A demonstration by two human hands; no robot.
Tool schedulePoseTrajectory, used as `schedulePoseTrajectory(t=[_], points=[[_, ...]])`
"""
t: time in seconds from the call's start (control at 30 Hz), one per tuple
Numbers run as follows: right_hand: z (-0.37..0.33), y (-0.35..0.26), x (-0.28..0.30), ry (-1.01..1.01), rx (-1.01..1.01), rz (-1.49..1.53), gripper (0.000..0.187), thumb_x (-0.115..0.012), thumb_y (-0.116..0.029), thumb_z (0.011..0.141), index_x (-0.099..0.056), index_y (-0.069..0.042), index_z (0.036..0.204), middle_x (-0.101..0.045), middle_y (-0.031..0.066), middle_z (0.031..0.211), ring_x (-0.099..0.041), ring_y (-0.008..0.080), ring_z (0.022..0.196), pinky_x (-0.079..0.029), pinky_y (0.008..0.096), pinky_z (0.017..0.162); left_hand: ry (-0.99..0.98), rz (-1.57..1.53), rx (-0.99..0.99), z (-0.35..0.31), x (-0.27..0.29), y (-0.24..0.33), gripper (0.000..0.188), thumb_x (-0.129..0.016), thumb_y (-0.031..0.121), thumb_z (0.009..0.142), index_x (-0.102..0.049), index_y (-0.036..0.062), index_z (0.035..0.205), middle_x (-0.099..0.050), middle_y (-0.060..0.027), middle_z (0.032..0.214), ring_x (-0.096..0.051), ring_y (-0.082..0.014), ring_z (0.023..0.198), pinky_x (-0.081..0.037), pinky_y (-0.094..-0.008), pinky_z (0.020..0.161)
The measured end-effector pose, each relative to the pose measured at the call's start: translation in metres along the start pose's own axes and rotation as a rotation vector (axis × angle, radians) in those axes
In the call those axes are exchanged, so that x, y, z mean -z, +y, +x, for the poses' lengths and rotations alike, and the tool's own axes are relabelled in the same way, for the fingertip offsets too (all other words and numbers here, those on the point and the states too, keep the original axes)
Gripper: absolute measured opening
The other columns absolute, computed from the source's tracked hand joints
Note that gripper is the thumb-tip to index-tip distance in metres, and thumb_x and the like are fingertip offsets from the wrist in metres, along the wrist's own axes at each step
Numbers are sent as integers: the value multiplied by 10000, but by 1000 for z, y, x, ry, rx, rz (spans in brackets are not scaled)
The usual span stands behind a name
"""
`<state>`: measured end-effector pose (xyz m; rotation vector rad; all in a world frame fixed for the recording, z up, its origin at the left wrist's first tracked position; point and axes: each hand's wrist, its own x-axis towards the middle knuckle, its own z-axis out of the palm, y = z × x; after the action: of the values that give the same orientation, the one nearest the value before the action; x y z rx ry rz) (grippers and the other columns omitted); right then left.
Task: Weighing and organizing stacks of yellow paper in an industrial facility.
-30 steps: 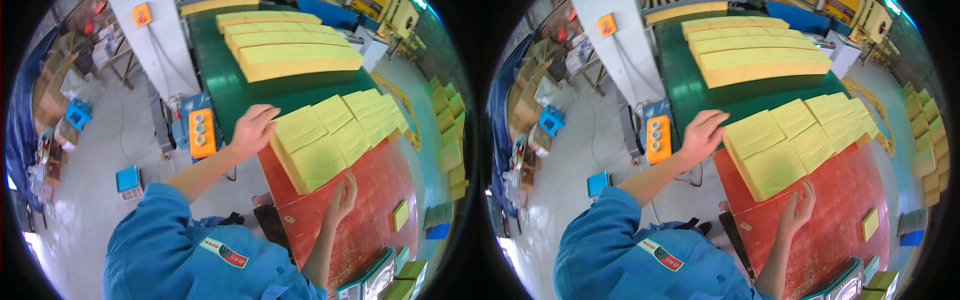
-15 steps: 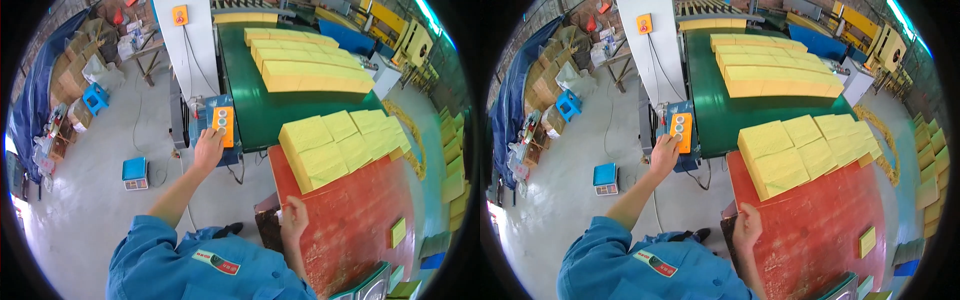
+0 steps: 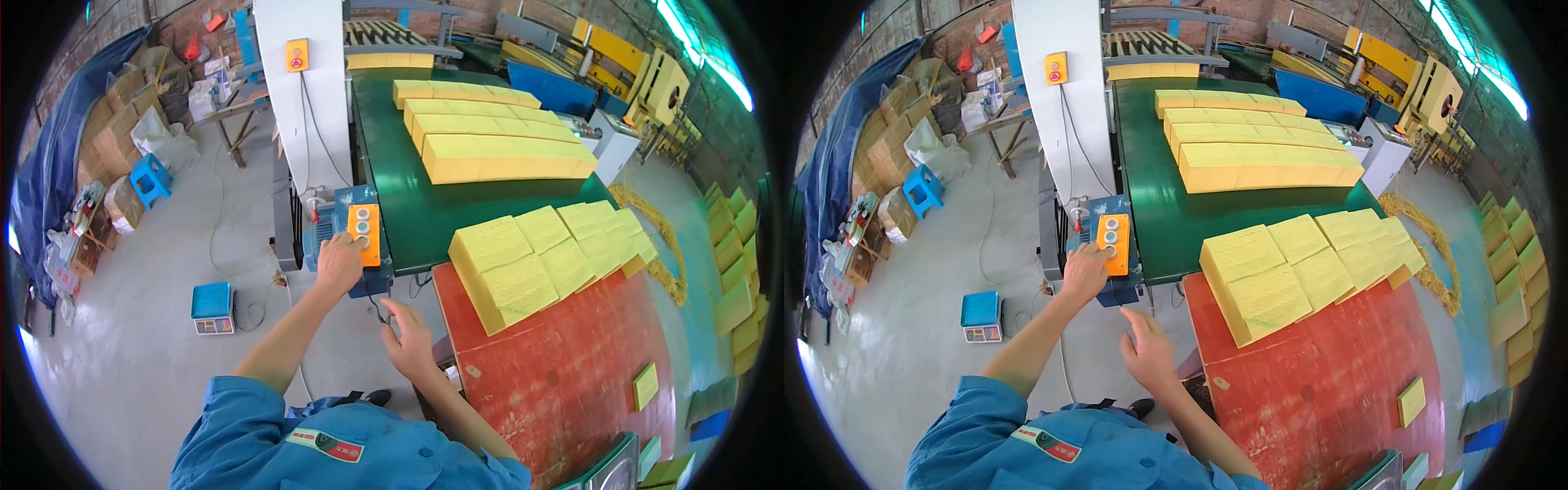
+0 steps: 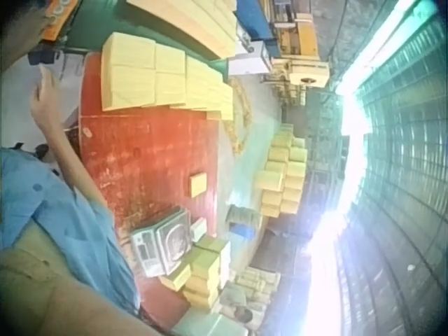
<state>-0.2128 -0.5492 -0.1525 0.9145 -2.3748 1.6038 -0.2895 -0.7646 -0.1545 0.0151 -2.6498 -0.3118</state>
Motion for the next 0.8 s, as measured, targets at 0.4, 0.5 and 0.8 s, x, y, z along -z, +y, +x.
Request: schedulePoseTrajectory(t=[0.4,0.5,0.8], points=[[24,7,-19,70,49,-83,440,-609,-48,841,-565,-37,1278,-617,187,1227,-604,371,1118,-508,413,923,-276,0,134,1,3,-2,427,-515,129,845,-602,167,1261,-707,-192,822,-692,-374,786,-514,-498,724],[18,8,-26,57,-3,-41,462,-613,-52,833,-546,-30,1290,-609,194,1230,-579,377,1138,-477,438,965,-253,14,146,-1,-2,-4,442,-525,136,839,-598,178,1273,-706,-193,824,-693,-370,785,-516,-499,710],[0,16,-25,99,-50,-9,453,-592,-46,840,-540,-29,1290,-596,205,1234,-572,389,1146,-483,436,956,-93,43,-4,-3,-11,-12,438,-582,96,795,-618,120,1231,-675,-165,702,-676,-333,642,-522,-457,598]])
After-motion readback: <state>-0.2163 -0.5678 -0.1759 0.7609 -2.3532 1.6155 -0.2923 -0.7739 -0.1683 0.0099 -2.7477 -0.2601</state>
